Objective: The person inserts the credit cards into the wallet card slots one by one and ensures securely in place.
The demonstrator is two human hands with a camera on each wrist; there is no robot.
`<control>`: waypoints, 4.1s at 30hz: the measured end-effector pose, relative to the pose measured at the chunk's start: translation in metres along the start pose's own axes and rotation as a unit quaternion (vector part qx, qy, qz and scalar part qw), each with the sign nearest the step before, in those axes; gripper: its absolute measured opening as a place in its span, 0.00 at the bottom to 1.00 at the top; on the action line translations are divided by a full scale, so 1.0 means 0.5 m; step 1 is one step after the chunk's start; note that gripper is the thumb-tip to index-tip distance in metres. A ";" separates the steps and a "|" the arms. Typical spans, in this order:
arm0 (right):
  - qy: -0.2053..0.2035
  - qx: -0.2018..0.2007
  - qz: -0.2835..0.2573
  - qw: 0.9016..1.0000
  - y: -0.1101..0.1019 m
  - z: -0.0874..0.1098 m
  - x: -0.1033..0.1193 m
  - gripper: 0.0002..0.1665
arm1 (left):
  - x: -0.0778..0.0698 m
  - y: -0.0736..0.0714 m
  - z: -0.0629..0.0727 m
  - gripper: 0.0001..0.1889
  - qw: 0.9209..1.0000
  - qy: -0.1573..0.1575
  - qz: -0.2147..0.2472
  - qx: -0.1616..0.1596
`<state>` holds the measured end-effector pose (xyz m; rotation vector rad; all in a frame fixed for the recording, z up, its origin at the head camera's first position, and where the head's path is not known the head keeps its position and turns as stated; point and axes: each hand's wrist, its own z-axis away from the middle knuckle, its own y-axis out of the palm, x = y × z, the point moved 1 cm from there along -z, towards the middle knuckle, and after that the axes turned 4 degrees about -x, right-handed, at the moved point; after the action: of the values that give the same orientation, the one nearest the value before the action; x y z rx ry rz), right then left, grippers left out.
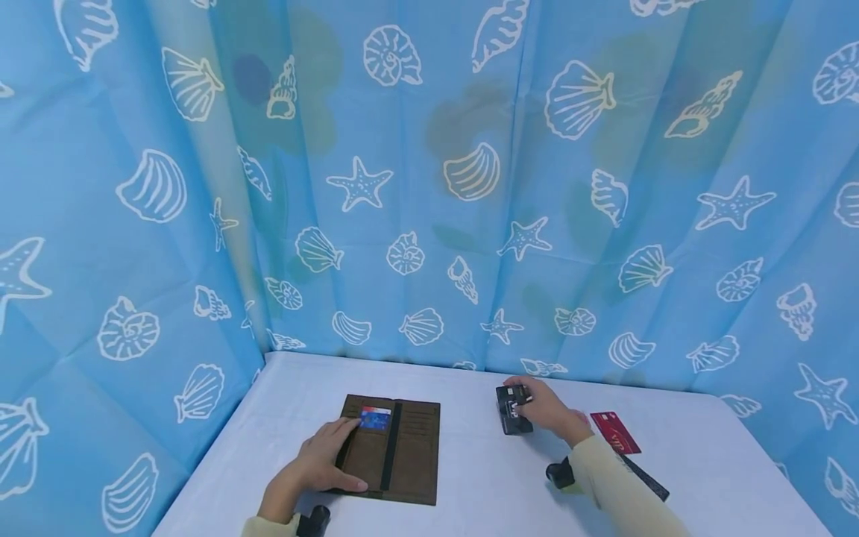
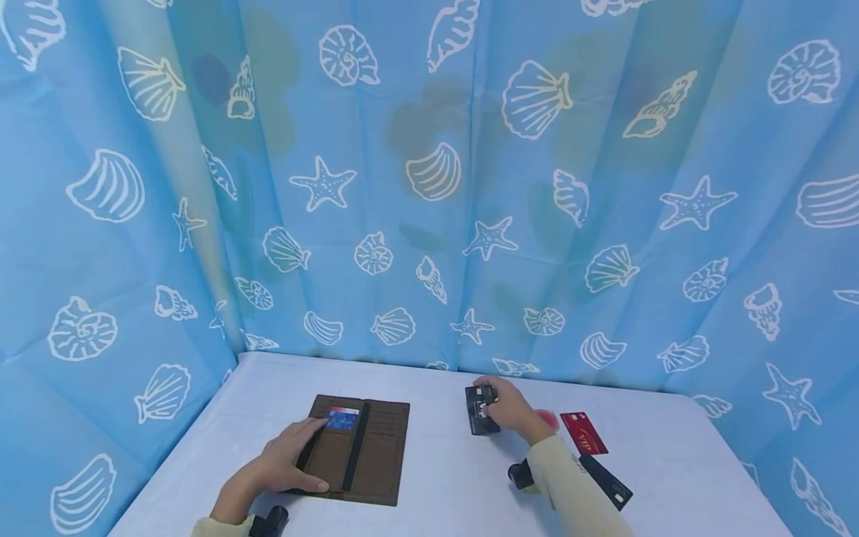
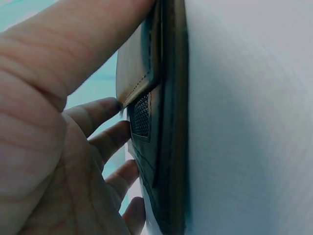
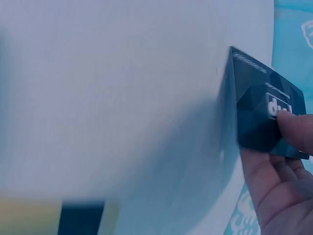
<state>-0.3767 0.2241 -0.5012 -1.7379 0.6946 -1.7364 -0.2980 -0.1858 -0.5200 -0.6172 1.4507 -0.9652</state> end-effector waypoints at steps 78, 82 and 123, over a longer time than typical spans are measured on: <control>-0.097 0.054 -0.038 0.993 0.228 0.019 0.192 0.19 | -0.013 -0.003 0.002 0.59 1.000 -0.015 -0.021 0.000; -0.105 0.068 -0.038 0.991 0.226 0.018 0.188 0.16 | -0.017 -0.006 -0.002 0.59 1.000 -0.014 -0.025 0.000; -0.131 0.119 0.038 0.983 0.230 0.081 0.200 0.20 | -0.020 0.000 0.003 0.60 1.000 -0.020 -0.022 0.002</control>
<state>-0.3304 0.0737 -0.5132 -1.7069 0.4131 -1.4401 -0.2954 -0.1776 -0.5144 -0.6645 1.4042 -0.9840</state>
